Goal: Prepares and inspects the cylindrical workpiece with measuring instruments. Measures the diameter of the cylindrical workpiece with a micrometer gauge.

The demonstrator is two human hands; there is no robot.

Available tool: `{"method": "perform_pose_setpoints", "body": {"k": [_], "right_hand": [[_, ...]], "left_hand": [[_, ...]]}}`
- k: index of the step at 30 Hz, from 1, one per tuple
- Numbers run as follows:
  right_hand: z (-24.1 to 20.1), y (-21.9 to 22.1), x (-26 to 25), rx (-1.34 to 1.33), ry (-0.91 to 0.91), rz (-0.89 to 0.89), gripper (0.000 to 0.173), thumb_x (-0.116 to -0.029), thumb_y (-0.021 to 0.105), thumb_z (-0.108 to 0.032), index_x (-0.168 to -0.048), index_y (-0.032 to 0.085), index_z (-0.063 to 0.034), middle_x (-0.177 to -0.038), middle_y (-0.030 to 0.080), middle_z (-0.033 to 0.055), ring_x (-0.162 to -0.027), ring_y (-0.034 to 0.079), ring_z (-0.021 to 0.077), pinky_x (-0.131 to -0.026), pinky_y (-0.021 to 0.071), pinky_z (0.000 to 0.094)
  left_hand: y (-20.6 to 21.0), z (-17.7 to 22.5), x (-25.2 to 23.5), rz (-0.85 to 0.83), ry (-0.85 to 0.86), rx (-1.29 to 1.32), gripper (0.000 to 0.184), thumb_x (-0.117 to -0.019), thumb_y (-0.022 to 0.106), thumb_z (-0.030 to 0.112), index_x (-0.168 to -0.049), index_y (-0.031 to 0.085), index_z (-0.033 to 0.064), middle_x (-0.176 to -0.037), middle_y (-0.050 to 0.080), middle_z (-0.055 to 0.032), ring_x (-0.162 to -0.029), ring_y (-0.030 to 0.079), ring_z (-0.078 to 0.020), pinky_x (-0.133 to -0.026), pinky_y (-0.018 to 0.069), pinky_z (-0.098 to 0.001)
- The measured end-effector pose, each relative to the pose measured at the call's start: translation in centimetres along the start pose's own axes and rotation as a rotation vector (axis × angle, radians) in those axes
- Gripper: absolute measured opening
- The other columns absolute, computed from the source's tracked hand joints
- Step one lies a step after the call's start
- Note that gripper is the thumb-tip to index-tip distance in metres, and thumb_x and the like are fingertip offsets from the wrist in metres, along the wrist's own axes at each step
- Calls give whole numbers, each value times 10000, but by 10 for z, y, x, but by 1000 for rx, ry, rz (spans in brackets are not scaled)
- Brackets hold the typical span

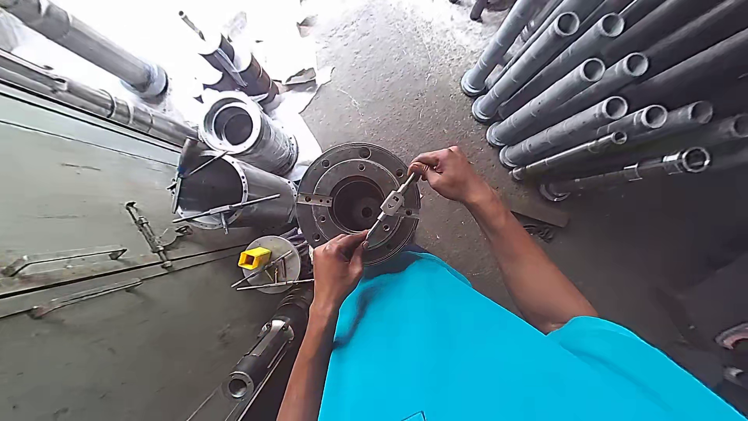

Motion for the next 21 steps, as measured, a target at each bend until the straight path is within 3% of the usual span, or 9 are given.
{"method": "perform_pose_setpoints", "body": {"k": [4,9,14,18,21], "right_hand": [[0,-1,12,42,26,24,334,-1065,505,-285,-953,755,-93,-775,715,61,-707,683,197,-691,529,472],[2,1,26,36,60,72,345,-1077,493,-295,-1008,762,-90,-817,732,57,-721,687,189,-720,542,463],[1,1,44,57,99,95,347,-1074,490,-283,-937,742,-88,-763,698,48,-682,660,186,-682,527,460],[-1,2,60,61,132,93,351,-1073,492,-288,-934,754,-101,-787,727,34,-725,698,166,-706,552,449],[-2,4,71,30,151,59,353,-1066,496,-289,-905,754,-111,-770,725,17,-707,690,142,-692,546,439]], "left_hand": [[-2,-6,-4,44,23,4,189,-927,694,146,-1075,810,148,-916,773,-8,-781,722,-80,-717,604,-301],[-7,-15,-14,-20,-23,74,172,-941,706,131,-1081,803,154,-955,770,14,-806,712,-49,-746,600,-285],[-14,-22,-27,-46,-69,117,161,-945,721,120,-1074,801,175,-987,780,38,-829,722,-34,-769,615,-302],[-15,-36,-42,-91,-145,298,130,-954,731,145,-1060,799,178,-926,783,45,-765,722,-49,-711,614,-312],[-14,-47,-55,-94,-173,483,126,-951,732,107,-1062,790,117,-915,783,-7,-763,736,-101,-719,626,-313]]}}
Point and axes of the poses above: each hand's wrist, its own x-axis away from the middle knuckle, its own y-axis out of the palm, z = x × y, the point moved 5 cm from there along -x, towards the middle knuckle
